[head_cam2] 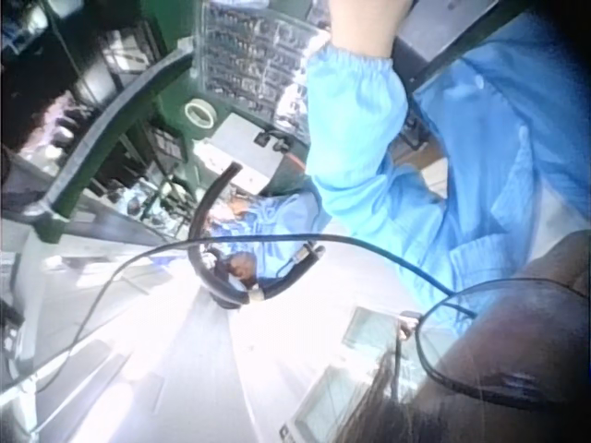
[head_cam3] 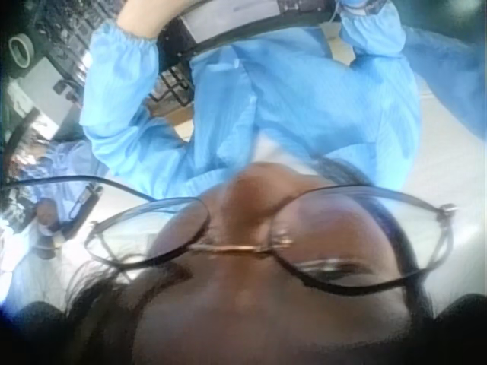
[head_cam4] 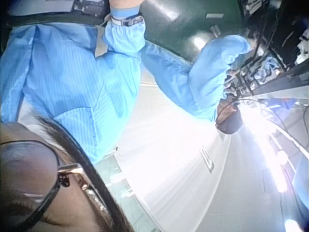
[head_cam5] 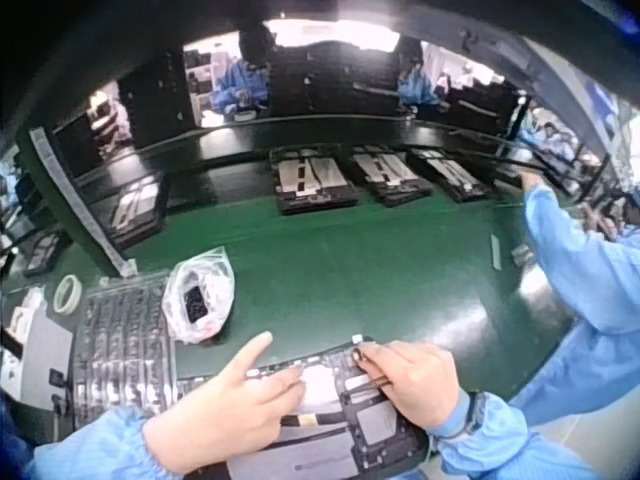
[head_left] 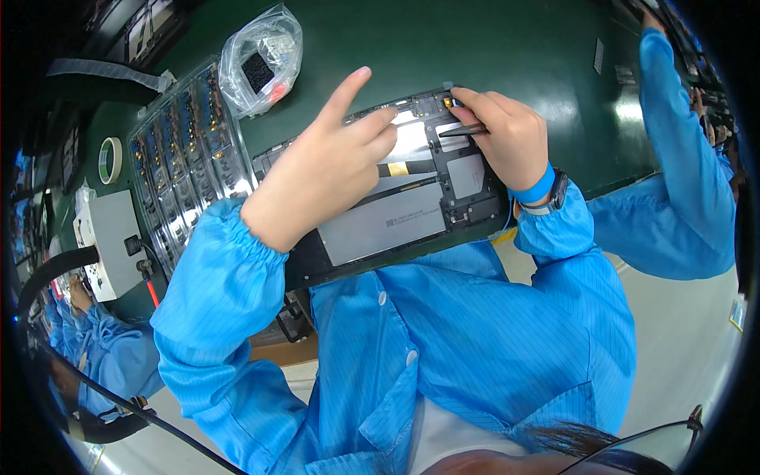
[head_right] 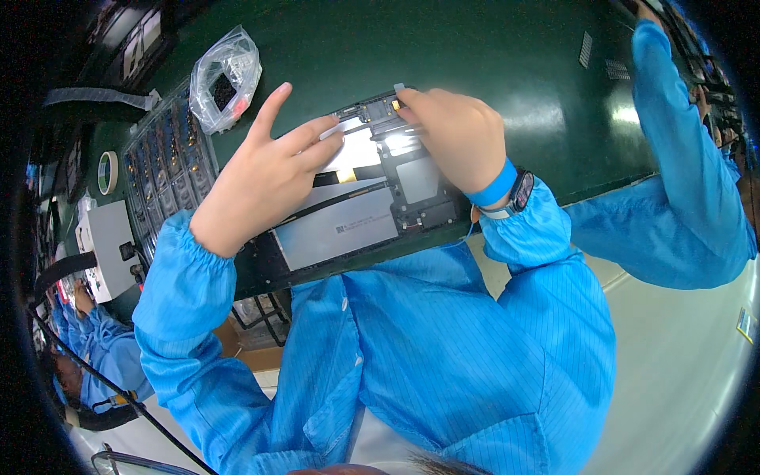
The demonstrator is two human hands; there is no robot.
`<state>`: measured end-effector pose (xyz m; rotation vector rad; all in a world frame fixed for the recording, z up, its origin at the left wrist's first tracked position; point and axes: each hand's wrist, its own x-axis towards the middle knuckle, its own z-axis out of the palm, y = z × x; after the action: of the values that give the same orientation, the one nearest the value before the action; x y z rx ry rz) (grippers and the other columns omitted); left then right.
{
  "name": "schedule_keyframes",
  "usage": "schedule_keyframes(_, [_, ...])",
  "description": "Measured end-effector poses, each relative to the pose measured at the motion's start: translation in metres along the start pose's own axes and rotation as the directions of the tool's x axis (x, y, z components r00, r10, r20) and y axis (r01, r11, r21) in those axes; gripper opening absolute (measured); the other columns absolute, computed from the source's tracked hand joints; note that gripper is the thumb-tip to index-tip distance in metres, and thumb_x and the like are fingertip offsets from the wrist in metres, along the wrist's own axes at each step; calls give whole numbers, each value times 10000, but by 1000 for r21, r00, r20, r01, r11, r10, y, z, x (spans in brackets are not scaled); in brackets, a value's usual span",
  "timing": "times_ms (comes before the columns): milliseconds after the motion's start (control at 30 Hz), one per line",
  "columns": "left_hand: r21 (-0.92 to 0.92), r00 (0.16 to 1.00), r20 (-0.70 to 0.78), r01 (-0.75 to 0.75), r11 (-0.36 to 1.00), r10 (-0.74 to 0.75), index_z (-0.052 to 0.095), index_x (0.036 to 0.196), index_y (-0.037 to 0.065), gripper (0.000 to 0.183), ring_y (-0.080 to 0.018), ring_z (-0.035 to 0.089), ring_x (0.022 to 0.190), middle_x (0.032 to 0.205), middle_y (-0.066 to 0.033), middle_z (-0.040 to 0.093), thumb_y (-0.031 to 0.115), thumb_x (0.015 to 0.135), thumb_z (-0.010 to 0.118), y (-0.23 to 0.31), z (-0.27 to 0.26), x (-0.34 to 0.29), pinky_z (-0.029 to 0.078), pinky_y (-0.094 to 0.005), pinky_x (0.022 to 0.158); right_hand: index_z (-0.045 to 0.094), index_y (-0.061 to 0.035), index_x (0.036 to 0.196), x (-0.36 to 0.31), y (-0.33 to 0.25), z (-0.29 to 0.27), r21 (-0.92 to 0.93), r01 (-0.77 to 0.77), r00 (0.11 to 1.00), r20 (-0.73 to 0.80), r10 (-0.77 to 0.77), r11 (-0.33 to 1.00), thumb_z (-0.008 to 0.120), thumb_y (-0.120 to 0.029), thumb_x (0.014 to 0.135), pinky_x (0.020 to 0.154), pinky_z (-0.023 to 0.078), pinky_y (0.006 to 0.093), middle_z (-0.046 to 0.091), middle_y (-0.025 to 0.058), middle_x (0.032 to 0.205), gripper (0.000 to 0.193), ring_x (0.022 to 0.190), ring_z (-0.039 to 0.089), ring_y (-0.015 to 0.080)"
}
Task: Assembling internal components and applying adhesive strips to a tablet device frame on an electronics production line.
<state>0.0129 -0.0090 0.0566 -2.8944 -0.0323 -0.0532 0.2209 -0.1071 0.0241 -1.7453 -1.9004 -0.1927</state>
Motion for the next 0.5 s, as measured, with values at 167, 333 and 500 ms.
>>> schedule_keyframes(167, [-62, 999, -18, -33, 998, 32, 691, 758, 85, 162, -159, 486, 1094, 1001, -1, 580, 49, 655, 572, -1, -6, 17, 194, -506, 1070, 617, -102, 922, -1, 1, 2, -41, 19, 1000, -9, -19, 999, 600, -150, 757, 524, 460, 327, 590, 65, 696, 173, 627, 591, 242])
schedule_keyframes(333, [-139, 994, 103, -32, 990, 46, 695, 783, 80, 176, -179, 516, 1064, 987, -15, 602, 51, 663, 568, -12, -14, 24, 185, -499, 1074, 615, -126, 949, 10, -10, -10, -56, -17, 999, 38, 19, 998, 598, -148, 760, 538, 473, 319, 596, 59, 735, 192, 649, 596, 254])
schedule_keyframes(500, [1, 989, -126, 79, 997, -78, 673, 837, 78, 199, -179, 528, 1048, 1059, -22, 590, 102, 674, 563, 26, -19, -4, 262, -524, 1026, 593, -113, 1016, 28, -22, -28, 142, 19, 996, -89, -6, 990, 578, -14, 723, 565, 477, 318, 583, 77, 786, 310, 692, 594, 249])
